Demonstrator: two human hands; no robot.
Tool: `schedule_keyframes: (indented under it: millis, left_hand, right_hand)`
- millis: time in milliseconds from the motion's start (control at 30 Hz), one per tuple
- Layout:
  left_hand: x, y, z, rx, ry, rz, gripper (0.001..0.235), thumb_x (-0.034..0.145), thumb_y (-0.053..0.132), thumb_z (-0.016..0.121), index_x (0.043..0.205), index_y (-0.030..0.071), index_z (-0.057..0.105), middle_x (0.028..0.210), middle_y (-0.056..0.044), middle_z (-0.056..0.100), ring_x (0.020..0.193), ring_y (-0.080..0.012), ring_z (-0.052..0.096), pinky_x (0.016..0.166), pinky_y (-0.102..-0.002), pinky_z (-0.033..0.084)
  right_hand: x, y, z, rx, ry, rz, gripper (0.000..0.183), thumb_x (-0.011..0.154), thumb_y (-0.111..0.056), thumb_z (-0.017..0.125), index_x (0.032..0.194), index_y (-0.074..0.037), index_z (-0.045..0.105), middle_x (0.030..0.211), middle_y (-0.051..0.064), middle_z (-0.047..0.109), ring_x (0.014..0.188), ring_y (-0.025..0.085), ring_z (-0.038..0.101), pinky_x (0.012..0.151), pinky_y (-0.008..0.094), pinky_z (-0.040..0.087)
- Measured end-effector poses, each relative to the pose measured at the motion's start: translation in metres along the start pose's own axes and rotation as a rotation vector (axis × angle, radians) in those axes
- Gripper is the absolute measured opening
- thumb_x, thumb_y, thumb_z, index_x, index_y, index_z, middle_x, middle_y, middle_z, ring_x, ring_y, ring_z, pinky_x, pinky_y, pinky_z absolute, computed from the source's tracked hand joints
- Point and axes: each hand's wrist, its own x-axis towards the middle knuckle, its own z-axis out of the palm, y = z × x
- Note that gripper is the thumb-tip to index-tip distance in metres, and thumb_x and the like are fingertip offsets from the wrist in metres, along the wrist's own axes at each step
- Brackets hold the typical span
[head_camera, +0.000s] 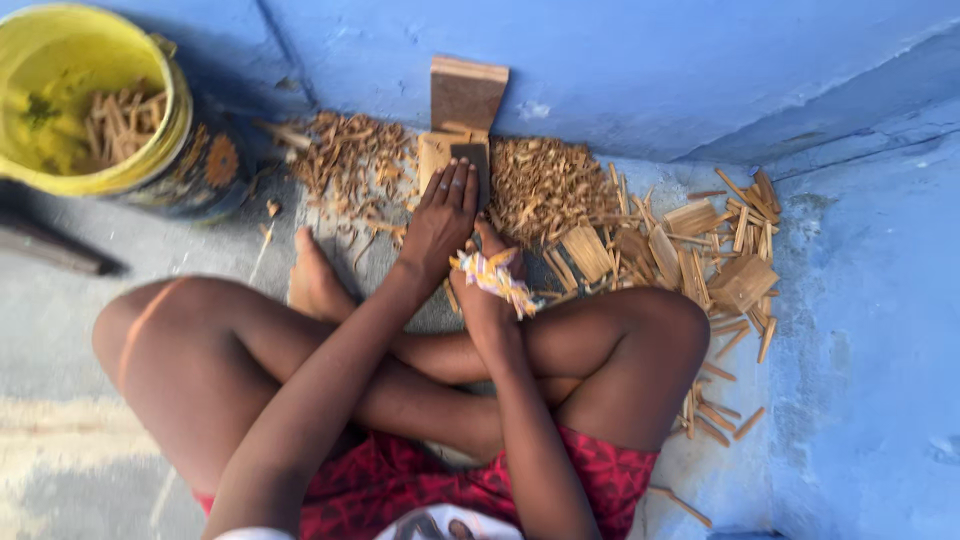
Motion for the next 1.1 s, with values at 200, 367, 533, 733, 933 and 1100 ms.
schedule_keyframes:
  millis: [200,367,533,733,933,1100]
  left_hand:
    - [-0.009,-0.003,-0.018,-0.283,0.141,-0.043,0.070,0.088,0.009,0.064,0.150,-0.009,0.039,0.156,-0.027,0.043,0.147,-0.0381,0.039,0.122,-0.043,0.031]
    - [-0.014,-0.018,-0.034,-0.534,0.187,-0.203,0.075,0.080,0.011,0.075,0.147,-0.006,0.046,0.151,-0.030,0.048,0.141,-0.0450,0.045,0.120,-0.046,0.036]
    - [-0.017,-0.017,-0.040,-0.456,0.234,-0.244,0.058,0.089,0.007,0.072,0.143,0.000,0.051,0.148,-0.023,0.055,0.139,-0.0432,0.051,0.119,-0.048,0.039]
    - [-0.023,0.015,-0.061,-0.278,0.175,0.038,0.074,0.077,-0.001,0.072,0.146,-0.003,0.048,0.146,-0.024,0.054,0.140,-0.0376,0.049,0.121,-0.048,0.036]
    - [-0.017,0.015,-0.052,-0.206,0.009,0.020,0.084,0.071,-0.007,0.067,0.152,-0.004,0.042,0.155,-0.020,0.047,0.146,-0.0317,0.042,0.122,-0.038,0.033]
    - [0.004,0.002,-0.031,-0.403,0.045,-0.019,0.074,0.079,-0.004,0.065,0.150,0.000,0.045,0.157,-0.018,0.046,0.148,-0.0333,0.040,0.124,-0.041,0.029]
  right_hand:
    - [-0.015,0.038,0.026,0.136,0.101,-0.113,0.061,0.074,0.002,0.069,0.134,-0.002,0.059,0.118,0.021,0.070,0.107,0.035,0.069,0.094,0.042,0.056]
    - [-0.016,0.081,0.004,0.162,0.072,-0.017,0.060,0.075,0.007,0.065,0.133,-0.005,0.062,0.124,0.018,0.070,0.107,0.030,0.070,0.096,0.037,0.054]
    - [-0.021,0.079,-0.019,0.118,0.066,0.012,0.059,0.074,0.005,0.067,0.132,-0.005,0.063,0.119,0.016,0.072,0.103,0.028,0.072,0.093,0.036,0.055]
    - [-0.019,0.063,0.003,0.166,0.017,-0.057,0.059,0.075,0.001,0.066,0.133,-0.002,0.058,0.112,0.019,0.071,0.097,0.032,0.071,0.085,0.040,0.056]
    - [-0.010,0.046,0.023,-0.103,0.137,-0.127,0.051,0.074,-0.005,0.074,0.125,-0.004,0.064,0.102,0.024,0.072,0.092,0.043,0.068,0.080,0.048,0.055]
    - [0.016,0.042,0.028,0.026,0.103,-0.117,0.056,0.071,0.001,0.069,0.127,0.000,0.062,0.105,0.025,0.070,0.097,0.043,0.069,0.087,0.047,0.056]
